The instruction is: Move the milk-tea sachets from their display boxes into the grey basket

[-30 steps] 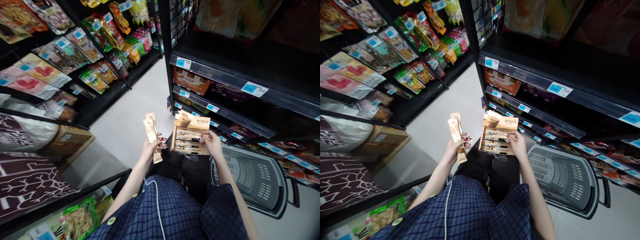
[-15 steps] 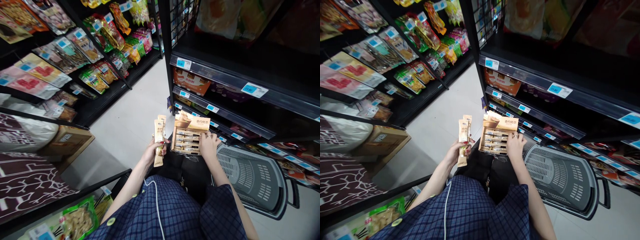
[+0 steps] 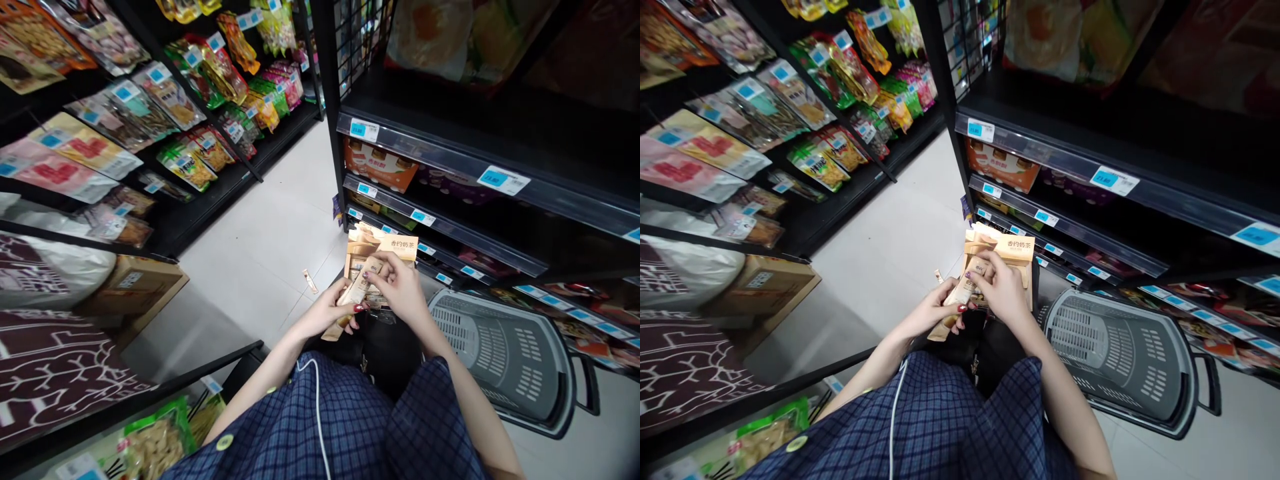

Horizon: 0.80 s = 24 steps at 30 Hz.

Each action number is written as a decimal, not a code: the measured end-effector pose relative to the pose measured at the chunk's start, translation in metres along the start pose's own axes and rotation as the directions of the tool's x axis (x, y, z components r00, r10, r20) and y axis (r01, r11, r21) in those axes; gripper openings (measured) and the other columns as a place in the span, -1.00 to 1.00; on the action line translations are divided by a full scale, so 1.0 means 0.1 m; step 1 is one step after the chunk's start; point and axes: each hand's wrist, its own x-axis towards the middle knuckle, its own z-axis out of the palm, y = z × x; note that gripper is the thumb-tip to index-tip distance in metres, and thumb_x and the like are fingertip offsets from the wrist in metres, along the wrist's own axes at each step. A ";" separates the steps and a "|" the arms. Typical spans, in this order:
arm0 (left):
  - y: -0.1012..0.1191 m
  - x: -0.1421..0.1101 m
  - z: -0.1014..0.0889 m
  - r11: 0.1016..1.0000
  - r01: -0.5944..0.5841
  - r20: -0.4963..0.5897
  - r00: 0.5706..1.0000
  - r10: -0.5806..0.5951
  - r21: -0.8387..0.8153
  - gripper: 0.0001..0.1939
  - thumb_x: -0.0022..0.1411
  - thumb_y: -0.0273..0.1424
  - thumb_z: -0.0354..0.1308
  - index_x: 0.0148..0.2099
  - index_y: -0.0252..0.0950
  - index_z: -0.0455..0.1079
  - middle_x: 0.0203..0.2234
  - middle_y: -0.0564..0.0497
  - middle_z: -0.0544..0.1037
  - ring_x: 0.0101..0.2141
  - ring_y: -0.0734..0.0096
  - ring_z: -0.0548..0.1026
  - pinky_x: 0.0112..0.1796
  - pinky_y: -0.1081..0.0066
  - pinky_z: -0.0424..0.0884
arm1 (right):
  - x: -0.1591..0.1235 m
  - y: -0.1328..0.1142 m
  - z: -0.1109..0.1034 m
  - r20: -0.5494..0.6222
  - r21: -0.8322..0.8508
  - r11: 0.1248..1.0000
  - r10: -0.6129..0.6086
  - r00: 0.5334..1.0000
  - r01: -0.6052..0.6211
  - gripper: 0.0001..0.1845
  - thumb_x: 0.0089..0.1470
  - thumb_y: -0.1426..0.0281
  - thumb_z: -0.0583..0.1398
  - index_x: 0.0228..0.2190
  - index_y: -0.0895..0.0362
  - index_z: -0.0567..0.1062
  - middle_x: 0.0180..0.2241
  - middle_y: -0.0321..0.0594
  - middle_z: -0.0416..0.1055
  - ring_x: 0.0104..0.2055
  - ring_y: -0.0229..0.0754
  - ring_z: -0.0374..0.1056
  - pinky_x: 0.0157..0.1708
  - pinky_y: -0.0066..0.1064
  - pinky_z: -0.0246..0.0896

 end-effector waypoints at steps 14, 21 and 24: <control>-0.04 0.01 -0.26 0.961 -0.052 -0.148 0.989 0.012 -0.270 -0.44 -0.23 -0.53 0.40 -0.10 -0.34 0.35 -0.33 -0.01 0.49 -0.39 0.34 0.52 -0.47 0.40 0.54 | -0.22 0.23 -0.36 -0.232 0.429 0.902 0.156 0.960 -0.043 -0.65 -0.14 0.26 0.32 -0.34 0.06 0.31 -0.49 -0.33 0.35 -0.45 -0.24 0.35 -0.47 -0.42 0.36; -0.01 0.14 -0.17 0.910 -0.246 -0.470 0.880 0.065 -0.333 -0.54 -0.17 -0.41 0.41 -0.21 -0.40 0.32 -0.42 -0.04 0.53 -0.43 0.35 0.55 -0.40 0.37 0.55 | -0.34 0.39 -0.64 -0.141 0.376 0.919 0.182 0.973 -0.118 -0.71 -0.13 0.25 0.33 -0.35 0.12 0.47 -0.38 -0.21 0.49 -0.40 -0.18 0.45 -0.42 -0.35 0.46; 0.02 0.13 -0.22 0.899 -0.269 -0.509 0.859 0.061 -0.346 -0.55 -0.13 -0.39 0.38 -0.20 -0.41 0.30 -0.46 -0.08 0.54 -0.43 0.32 0.55 -0.40 0.36 0.55 | -0.39 0.60 -0.81 -0.202 0.319 0.938 0.209 0.957 -0.138 -0.70 -0.13 0.24 0.33 -0.33 0.12 0.47 -0.39 -0.20 0.50 -0.45 -0.18 0.45 -0.46 -0.35 0.45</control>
